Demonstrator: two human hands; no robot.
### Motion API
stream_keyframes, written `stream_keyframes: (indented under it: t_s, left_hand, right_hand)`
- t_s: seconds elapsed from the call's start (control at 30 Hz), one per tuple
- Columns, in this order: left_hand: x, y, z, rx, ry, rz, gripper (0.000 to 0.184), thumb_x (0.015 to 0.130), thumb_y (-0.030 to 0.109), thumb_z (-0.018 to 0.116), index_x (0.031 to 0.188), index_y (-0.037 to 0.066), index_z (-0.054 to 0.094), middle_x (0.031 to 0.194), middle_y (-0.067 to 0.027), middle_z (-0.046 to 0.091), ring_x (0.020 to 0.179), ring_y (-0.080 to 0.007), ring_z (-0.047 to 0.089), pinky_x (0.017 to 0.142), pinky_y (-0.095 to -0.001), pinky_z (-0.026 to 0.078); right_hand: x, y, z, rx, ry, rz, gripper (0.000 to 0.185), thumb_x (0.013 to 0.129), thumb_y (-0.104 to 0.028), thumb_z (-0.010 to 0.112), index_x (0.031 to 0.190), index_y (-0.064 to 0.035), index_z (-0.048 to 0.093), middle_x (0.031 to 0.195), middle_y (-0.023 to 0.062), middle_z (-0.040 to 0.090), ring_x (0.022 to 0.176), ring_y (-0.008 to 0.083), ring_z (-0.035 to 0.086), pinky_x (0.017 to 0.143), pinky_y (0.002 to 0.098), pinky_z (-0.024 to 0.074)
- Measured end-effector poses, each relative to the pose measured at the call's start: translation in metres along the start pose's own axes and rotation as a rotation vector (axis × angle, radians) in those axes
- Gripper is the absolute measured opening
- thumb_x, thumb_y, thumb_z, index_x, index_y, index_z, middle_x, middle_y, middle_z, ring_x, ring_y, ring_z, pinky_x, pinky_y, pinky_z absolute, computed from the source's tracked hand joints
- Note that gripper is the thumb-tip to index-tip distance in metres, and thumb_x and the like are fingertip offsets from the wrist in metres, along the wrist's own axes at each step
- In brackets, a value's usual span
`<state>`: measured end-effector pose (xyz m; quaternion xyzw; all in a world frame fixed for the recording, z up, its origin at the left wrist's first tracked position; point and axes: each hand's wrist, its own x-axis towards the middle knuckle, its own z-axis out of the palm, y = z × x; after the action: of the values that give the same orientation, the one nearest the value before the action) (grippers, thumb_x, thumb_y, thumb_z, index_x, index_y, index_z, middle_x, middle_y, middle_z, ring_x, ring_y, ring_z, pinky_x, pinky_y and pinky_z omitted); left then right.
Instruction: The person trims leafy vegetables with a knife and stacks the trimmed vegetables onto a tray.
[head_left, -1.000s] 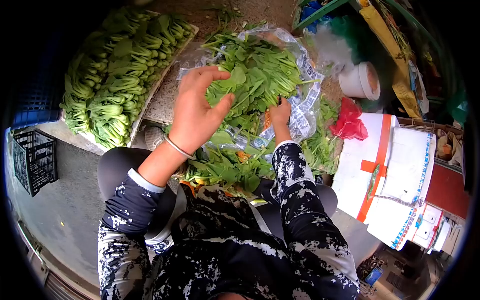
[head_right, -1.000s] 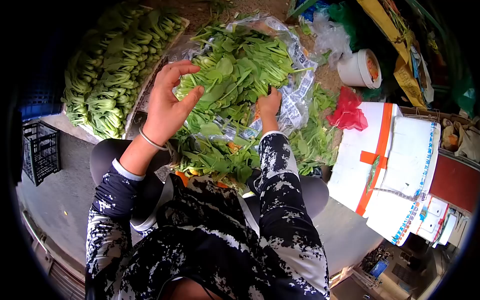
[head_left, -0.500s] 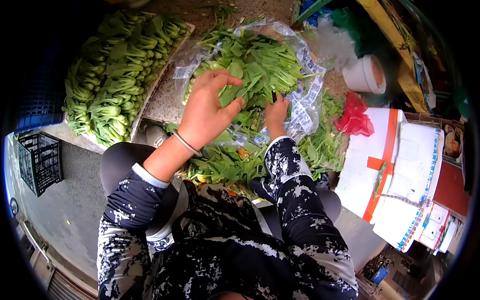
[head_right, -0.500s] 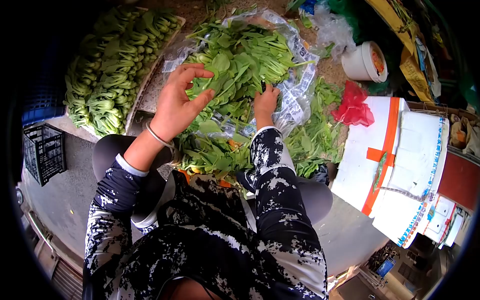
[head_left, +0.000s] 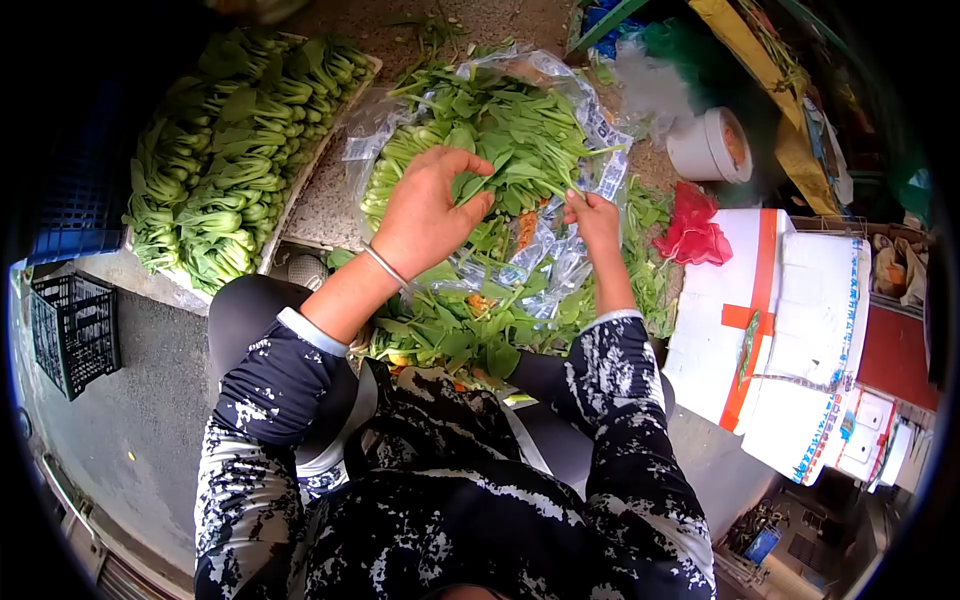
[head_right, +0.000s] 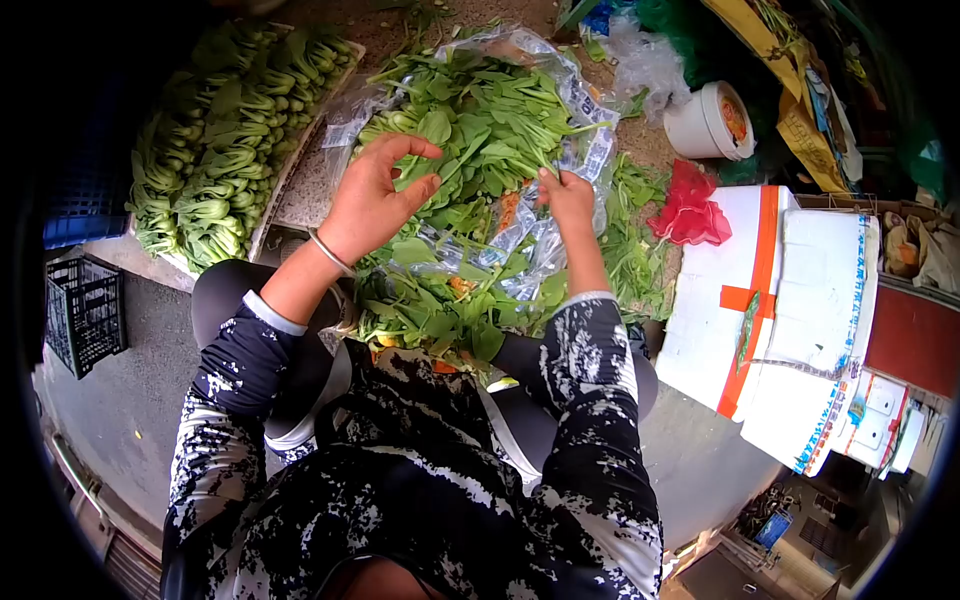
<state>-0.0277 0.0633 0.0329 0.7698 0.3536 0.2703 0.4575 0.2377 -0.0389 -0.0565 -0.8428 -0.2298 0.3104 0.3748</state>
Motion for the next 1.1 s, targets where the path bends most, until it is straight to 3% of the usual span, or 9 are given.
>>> stream_keyframes:
  t_s: [0.1, 0.2, 0.3, 0.33, 0.37, 0.43, 0.47, 0.6, 1.1]
  left_hand:
    - [-0.003, 0.006, 0.009, -0.001, -0.074, 0.064, 0.028, 0.073, 0.015, 0.066, 0.099, 0.008, 0.059, 0.112, -0.0105, 0.053, 0.104, -0.0267, 0.05, 0.08, -0.0352, 0.043]
    - [-0.013, 0.032, 0.019, 0.311, -0.038, 0.559, 0.045, 0.072, 0.023, 0.068, 0.112, 0.01, 0.051, 0.122, -0.0091, 0.049, 0.126, -0.0304, 0.033, 0.103, -0.047, 0.023]
    - [-0.02, 0.037, 0.034, 0.276, -0.098, 0.63, 0.049, 0.071, 0.026, 0.068, 0.114, 0.01, 0.05, 0.119, -0.0079, 0.052, 0.125, -0.0311, 0.034, 0.105, -0.0477, 0.018]
    - [-0.019, 0.036, 0.037, 0.32, -0.179, 0.553, 0.044, 0.075, 0.024, 0.067, 0.112, 0.007, 0.051, 0.108, -0.0076, 0.058, 0.111, -0.0253, 0.05, 0.098, -0.0421, 0.033]
    - [-0.016, 0.035, 0.039, 0.326, -0.189, 0.559, 0.044, 0.075, 0.024, 0.067, 0.112, 0.007, 0.051, 0.108, -0.0076, 0.058, 0.111, -0.0253, 0.05, 0.098, -0.0421, 0.033]
    - [-0.008, 0.037, 0.036, -0.314, -0.525, -0.085, 0.037, 0.078, 0.019, 0.066, 0.109, 0.003, 0.052, 0.097, -0.0056, 0.061, 0.09, -0.0146, 0.059, 0.083, -0.0315, 0.046]
    - [-0.007, 0.024, 0.046, -0.479, -0.427, 0.018, 0.029, 0.081, 0.013, 0.064, 0.105, 0.0, 0.053, 0.094, -0.0046, 0.06, 0.077, -0.0067, 0.057, 0.068, -0.0215, 0.049]
    - [-0.005, 0.023, 0.046, -0.84, -0.428, -0.147, 0.026, 0.08, 0.008, 0.064, 0.103, 0.0, 0.054, 0.093, -0.0034, 0.06, 0.079, -0.0076, 0.056, 0.07, -0.0214, 0.047]
    - [-0.001, 0.021, 0.048, -0.846, -0.381, -0.181, 0.027, 0.079, 0.009, 0.066, 0.103, 0.002, 0.055, 0.089, -0.0014, 0.061, 0.077, -0.0071, 0.056, 0.069, -0.0206, 0.046]
  right_hand:
    - [-0.044, -0.032, -0.034, -0.247, -0.084, -0.167, 0.026, 0.079, -0.026, 0.065, 0.086, -0.0007, 0.064, 0.066, 0.0041, 0.061, 0.054, 0.0091, 0.055, 0.052, 0.0233, 0.0425]
    - [-0.106, -0.065, -0.048, -0.246, -0.243, -0.242, 0.025, 0.079, -0.024, 0.065, 0.09, -0.0019, 0.065, 0.066, 0.0023, 0.06, 0.055, 0.0079, 0.054, 0.052, 0.0219, 0.0422]
    - [-0.141, -0.074, -0.045, -0.035, -0.288, -0.308, 0.024, 0.08, -0.022, 0.064, 0.092, -0.0004, 0.064, 0.067, 0.0017, 0.059, 0.056, 0.0072, 0.054, 0.052, 0.0213, 0.042]
    - [-0.146, -0.072, -0.043, 0.076, -0.265, -0.305, 0.027, 0.082, -0.02, 0.063, 0.098, 0.0022, 0.062, 0.067, 0.0013, 0.058, 0.054, 0.0069, 0.051, 0.05, 0.0202, 0.0397]
    - [-0.147, -0.07, -0.04, 0.086, -0.259, -0.303, 0.027, 0.082, -0.02, 0.063, 0.098, 0.0022, 0.062, 0.067, 0.0013, 0.058, 0.054, 0.0069, 0.051, 0.05, 0.0202, 0.0397]
    - [-0.145, -0.073, -0.036, 0.489, -0.147, -0.185, 0.035, 0.085, -0.024, 0.06, 0.106, 0.0044, 0.058, 0.066, 0.0005, 0.056, 0.05, 0.0061, 0.045, 0.047, 0.0201, 0.0363]
    - [-0.145, -0.078, -0.038, 0.531, -0.163, -0.219, 0.04, 0.089, -0.027, 0.054, 0.113, 0.004, 0.053, 0.066, 0.0003, 0.053, 0.051, 0.0053, 0.039, 0.047, 0.0197, 0.0332]
    - [-0.144, -0.078, -0.035, 0.635, -0.274, -0.286, 0.042, 0.092, -0.025, 0.048, 0.124, 0.0014, 0.045, 0.075, 0.0007, 0.051, 0.057, 0.0046, 0.038, 0.05, 0.0174, 0.0314]
    - [-0.143, -0.072, -0.041, 0.714, -0.427, -0.219, 0.04, 0.087, -0.017, 0.056, 0.123, -0.0011, 0.048, 0.067, -0.0021, 0.049, 0.053, 0.0041, 0.037, 0.047, 0.0176, 0.0284]
